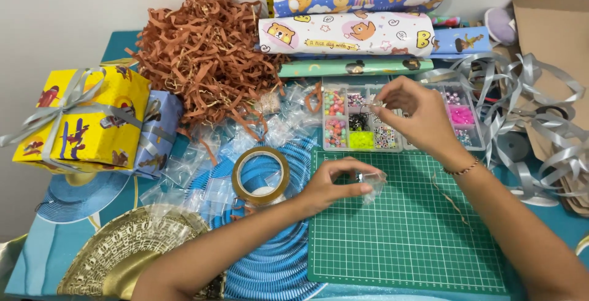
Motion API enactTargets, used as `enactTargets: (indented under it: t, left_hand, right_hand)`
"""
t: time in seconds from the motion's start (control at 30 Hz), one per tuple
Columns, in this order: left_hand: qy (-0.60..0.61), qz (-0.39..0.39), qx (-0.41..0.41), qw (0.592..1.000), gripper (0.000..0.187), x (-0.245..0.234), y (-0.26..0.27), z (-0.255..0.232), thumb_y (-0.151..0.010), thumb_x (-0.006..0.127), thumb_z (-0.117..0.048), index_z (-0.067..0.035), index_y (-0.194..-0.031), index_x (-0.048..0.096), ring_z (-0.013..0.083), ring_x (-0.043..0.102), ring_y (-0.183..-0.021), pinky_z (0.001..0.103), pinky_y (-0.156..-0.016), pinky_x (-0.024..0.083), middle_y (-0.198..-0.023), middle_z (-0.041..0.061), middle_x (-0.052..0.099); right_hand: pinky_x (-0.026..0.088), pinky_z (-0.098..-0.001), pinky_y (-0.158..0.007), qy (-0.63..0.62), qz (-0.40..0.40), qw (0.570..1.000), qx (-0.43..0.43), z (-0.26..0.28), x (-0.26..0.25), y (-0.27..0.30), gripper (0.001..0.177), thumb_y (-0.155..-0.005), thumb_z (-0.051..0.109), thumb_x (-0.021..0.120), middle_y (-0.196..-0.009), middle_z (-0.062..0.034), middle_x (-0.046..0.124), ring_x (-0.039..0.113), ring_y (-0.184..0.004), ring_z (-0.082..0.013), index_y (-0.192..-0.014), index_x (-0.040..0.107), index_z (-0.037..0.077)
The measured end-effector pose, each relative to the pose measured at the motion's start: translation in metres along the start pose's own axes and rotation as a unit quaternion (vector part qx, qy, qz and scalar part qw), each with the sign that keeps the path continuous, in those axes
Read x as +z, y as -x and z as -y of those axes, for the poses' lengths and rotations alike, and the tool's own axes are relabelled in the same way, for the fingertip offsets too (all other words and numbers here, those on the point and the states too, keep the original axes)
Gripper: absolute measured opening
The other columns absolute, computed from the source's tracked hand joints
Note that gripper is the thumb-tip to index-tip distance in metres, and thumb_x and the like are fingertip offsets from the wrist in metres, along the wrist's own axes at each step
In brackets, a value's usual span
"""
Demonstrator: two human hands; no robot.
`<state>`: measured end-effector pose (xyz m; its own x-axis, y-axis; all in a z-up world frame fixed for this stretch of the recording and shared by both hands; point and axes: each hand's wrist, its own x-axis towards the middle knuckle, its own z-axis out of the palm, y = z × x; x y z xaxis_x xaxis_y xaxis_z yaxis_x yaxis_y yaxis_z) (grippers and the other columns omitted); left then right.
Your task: Bagging small decorative beads and charms into plastic pouches
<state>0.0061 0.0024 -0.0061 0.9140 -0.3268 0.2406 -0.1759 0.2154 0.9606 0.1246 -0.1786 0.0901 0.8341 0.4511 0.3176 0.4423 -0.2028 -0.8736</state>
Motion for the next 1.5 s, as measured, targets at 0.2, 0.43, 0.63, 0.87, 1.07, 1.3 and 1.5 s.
enactTargets:
  t: [0.2,0.43,0.63,0.87,1.07,1.3,1.5]
  left_hand:
    - [-0.054,0.035,0.008,0.998,0.050,0.006,0.004,-0.008,-0.081,0.085,-0.042,-0.010,-0.119,0.074,0.0292,0.058,-0.107,0.041,-0.094,0.042,-0.108,0.016,0.072]
    - [-0.097,0.063,0.036,0.993,0.048,0.011,0.003,-0.018,-0.081,0.085,-0.042,-0.012,-0.117,0.075,0.0282,0.062,-0.105,0.041,-0.092,0.044,-0.108,0.015,0.074]
    - [-0.087,0.063,0.032,0.994,0.049,0.010,0.004,-0.015,-0.080,0.086,-0.041,-0.011,-0.117,0.075,0.0275,0.065,-0.102,0.040,-0.088,0.045,-0.109,0.016,0.075]
    - [-0.088,0.070,0.040,0.993,0.046,0.010,0.003,-0.017,-0.081,0.086,-0.037,-0.009,-0.116,0.075,0.0250,0.066,-0.092,0.038,-0.085,0.045,-0.108,0.015,0.076]
    - [-0.084,0.073,0.043,0.993,0.045,0.011,0.003,-0.017,-0.081,0.086,-0.037,-0.009,-0.115,0.075,0.0241,0.065,-0.087,0.038,-0.085,0.044,-0.107,0.014,0.076]
    - [-0.082,0.069,0.058,0.993,0.042,0.011,0.005,-0.010,-0.081,0.086,-0.035,-0.011,-0.114,0.075,0.0217,0.067,-0.083,0.037,-0.084,0.044,-0.106,0.012,0.077]
    - [-0.082,0.070,0.065,0.992,0.040,0.011,0.004,-0.004,-0.082,0.086,-0.034,-0.012,-0.114,0.075,0.0194,0.068,-0.081,0.035,-0.083,0.043,-0.104,0.008,0.077]
  right_hand:
    - [0.055,-0.0290,-0.068,0.082,-0.012,0.996,-0.028,-0.042,0.009,-0.011,0.022,-0.085,0.002,0.083,-0.087,-0.0085,0.075,0.071,-0.079,-0.0193,-0.105,0.074,0.006]
    - [0.051,-0.0436,-0.086,0.228,-0.013,0.963,-0.147,-0.052,0.039,-0.024,0.012,-0.085,0.020,0.086,-0.097,-0.0080,0.071,0.062,-0.094,-0.0304,-0.095,0.081,0.016]
    - [0.048,-0.0431,-0.086,0.229,-0.015,0.967,-0.109,-0.036,0.036,-0.024,0.010,-0.089,0.022,0.083,-0.098,-0.0086,0.066,0.057,-0.092,-0.0273,-0.096,0.083,0.014]
    - [0.045,-0.0442,-0.092,0.241,0.020,0.964,-0.107,-0.034,0.032,-0.030,0.017,-0.096,0.026,0.076,-0.108,-0.0101,0.064,0.053,-0.102,-0.0285,-0.106,0.080,0.013]
    - [0.043,-0.0482,-0.099,0.270,0.118,0.934,-0.202,-0.027,0.027,-0.018,0.007,-0.089,0.020,0.074,-0.119,-0.0078,0.062,0.051,-0.114,-0.0337,-0.093,0.077,0.015]
    - [0.041,-0.0516,-0.102,0.294,0.182,0.919,-0.190,-0.023,0.042,-0.003,0.018,-0.086,0.017,0.066,-0.131,-0.0038,0.061,0.047,-0.126,-0.0353,-0.092,0.081,0.022]
    - [0.040,-0.0496,-0.104,0.312,0.141,0.923,-0.178,-0.040,0.045,-0.005,0.015,-0.086,0.020,0.068,-0.132,-0.0002,0.060,0.046,-0.126,-0.0324,-0.094,0.080,0.023]
